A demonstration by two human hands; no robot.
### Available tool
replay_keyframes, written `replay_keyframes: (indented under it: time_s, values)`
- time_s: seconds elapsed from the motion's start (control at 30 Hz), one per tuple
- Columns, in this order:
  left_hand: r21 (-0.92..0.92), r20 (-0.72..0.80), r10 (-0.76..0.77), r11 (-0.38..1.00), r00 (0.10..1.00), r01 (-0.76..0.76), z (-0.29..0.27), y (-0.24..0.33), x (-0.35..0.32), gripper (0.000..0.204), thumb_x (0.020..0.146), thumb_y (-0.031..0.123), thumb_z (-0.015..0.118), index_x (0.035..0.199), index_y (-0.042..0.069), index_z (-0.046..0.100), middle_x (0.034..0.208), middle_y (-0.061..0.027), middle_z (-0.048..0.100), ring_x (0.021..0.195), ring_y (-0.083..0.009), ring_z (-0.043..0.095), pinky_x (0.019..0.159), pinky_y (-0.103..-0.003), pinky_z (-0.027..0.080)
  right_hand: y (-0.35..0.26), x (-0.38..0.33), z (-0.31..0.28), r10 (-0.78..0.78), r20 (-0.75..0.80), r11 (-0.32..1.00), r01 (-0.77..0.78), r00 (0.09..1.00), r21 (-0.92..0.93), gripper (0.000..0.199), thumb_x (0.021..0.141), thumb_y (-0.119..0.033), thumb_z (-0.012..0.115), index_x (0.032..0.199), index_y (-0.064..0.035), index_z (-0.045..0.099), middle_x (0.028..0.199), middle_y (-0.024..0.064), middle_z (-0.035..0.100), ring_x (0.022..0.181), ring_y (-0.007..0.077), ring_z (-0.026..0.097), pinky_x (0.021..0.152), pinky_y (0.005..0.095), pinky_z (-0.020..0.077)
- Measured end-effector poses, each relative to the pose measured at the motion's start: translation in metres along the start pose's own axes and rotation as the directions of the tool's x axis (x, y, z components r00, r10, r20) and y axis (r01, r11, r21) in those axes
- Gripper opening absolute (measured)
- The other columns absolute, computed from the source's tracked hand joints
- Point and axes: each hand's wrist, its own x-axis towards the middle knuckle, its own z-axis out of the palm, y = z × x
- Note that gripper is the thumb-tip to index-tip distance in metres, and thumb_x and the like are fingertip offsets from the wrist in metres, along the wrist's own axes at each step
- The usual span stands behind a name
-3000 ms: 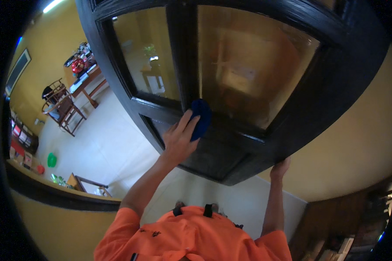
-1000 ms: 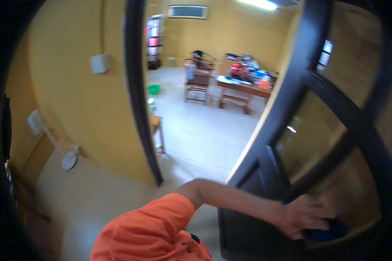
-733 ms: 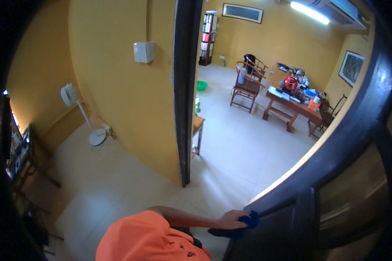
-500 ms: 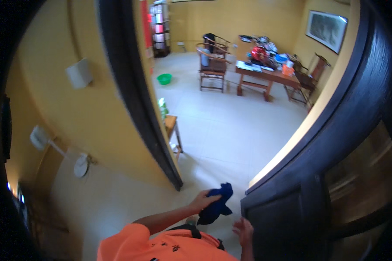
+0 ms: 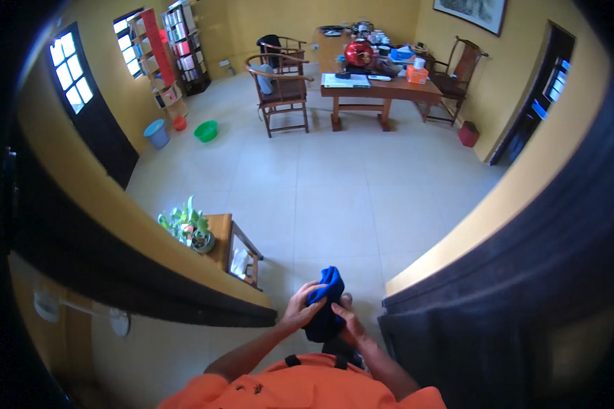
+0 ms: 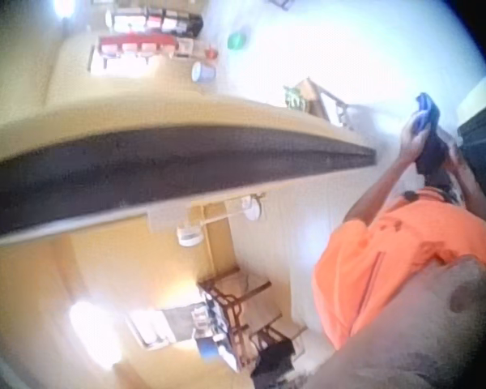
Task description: The person wipes various surfaces in a room using a blue cloth. They clean a wooden bookshelf, a glass door, a desk, a chair, and a window frame. The person moves between different areas of the room to clean each item individually.
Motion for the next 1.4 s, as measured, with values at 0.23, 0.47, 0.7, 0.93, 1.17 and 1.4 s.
replay_keyframes:
  time_s: [0.23,0.47,0.7,0.93,1.17,1.4]
  values:
    - [-0.211,0.132,-0.377,0.893,0.917,0.398,0.01,0.007,0.175,0.042,0.088,0.034,0.064,0.119,0.006,0.06,0.1,-0.0079,0.066,0.096,-0.0169,0.061,0.087,-0.031,0.047,-0.156,0.1,-0.014,-0.044,-0.002,0.999,0.044,0.999,-0.027,0.054,0.08,-0.018,0.062,0.129,-0.001,0.047,0.121,0.0115,0.058,0.111,0.0249,0.056,0.099,0.0396,0.0431]
    - [-0.578,0.34,-0.525,0.538,0.78,0.614,0.051,-0.008,0.32,0.051,0.088,0.036,0.064,0.125,0.003,0.054,0.113,-0.0092,0.062,0.105,-0.0182,0.057,0.092,-0.033,0.045,-0.26,0.161,-0.099,-0.137,-0.233,0.879,0.227,0.963,0.419,0.054,0.074,-0.012,0.059,0.126,-0.0012,0.049,0.123,0.0159,0.056,0.115,0.0308,0.053,0.101,0.0438,0.0401]
    - [-0.477,0.574,-0.512,0.425,0.639,0.769,0.121,-0.082,0.468,0.035,0.089,0.024,0.064,0.114,0.0,0.059,0.105,-0.0083,0.064,0.096,-0.0197,0.061,0.087,-0.033,0.048,-0.315,0.232,-0.148,-0.233,-0.566,0.96,0.092,0.791,-0.266,0.037,0.069,-0.004,0.063,0.105,0.003,0.061,0.094,0.0081,0.064,0.084,0.0183,0.061,0.082,0.0318,0.0477]
    - [-0.154,0.899,-0.288,0.494,0.329,0.855,0.191,-0.062,0.623,0.069,0.092,0.046,0.053,0.138,-0.002,0.033,0.126,-0.0171,0.051,0.115,-0.0269,0.051,0.094,-0.043,0.043,-0.486,0.271,-0.12,-0.573,-0.628,0.764,0.62,0.527,-0.177,0.044,0.072,-0.001,0.064,0.116,0.0019,0.057,0.108,0.0126,0.062,0.099,0.0235,0.06,0.089,0.0381,0.0469]
    - [0.205,0.869,-0.351,0.897,0.349,0.391,0.297,-0.096,0.719,0.045,0.089,0.033,0.055,0.126,0.007,0.053,0.108,-0.0057,0.06,0.09,-0.0168,0.06,0.071,-0.032,0.048,-0.452,0.307,-0.264,-0.405,-0.899,0.913,0.028,0.166,-0.407,0.03,0.071,-0.002,0.065,0.1,0.0019,0.063,0.085,0.007,0.066,0.078,0.0148,0.061,0.077,0.0303,0.0495]
    - [0.354,0.881,-0.463,0.776,0.091,0.522,0.453,-0.063,0.764,0.042,0.088,0.025,0.055,0.124,0.003,0.054,0.113,-0.0114,0.058,0.096,-0.0212,0.059,0.075,-0.035,0.05,-0.55,0.276,-0.375,-0.403,-0.915,0.881,0.285,0.032,-0.378,0.032,0.071,-0.001,0.063,0.103,0.0037,0.062,0.083,0.0084,0.066,0.073,0.0151,0.061,0.066,0.0292,0.051]
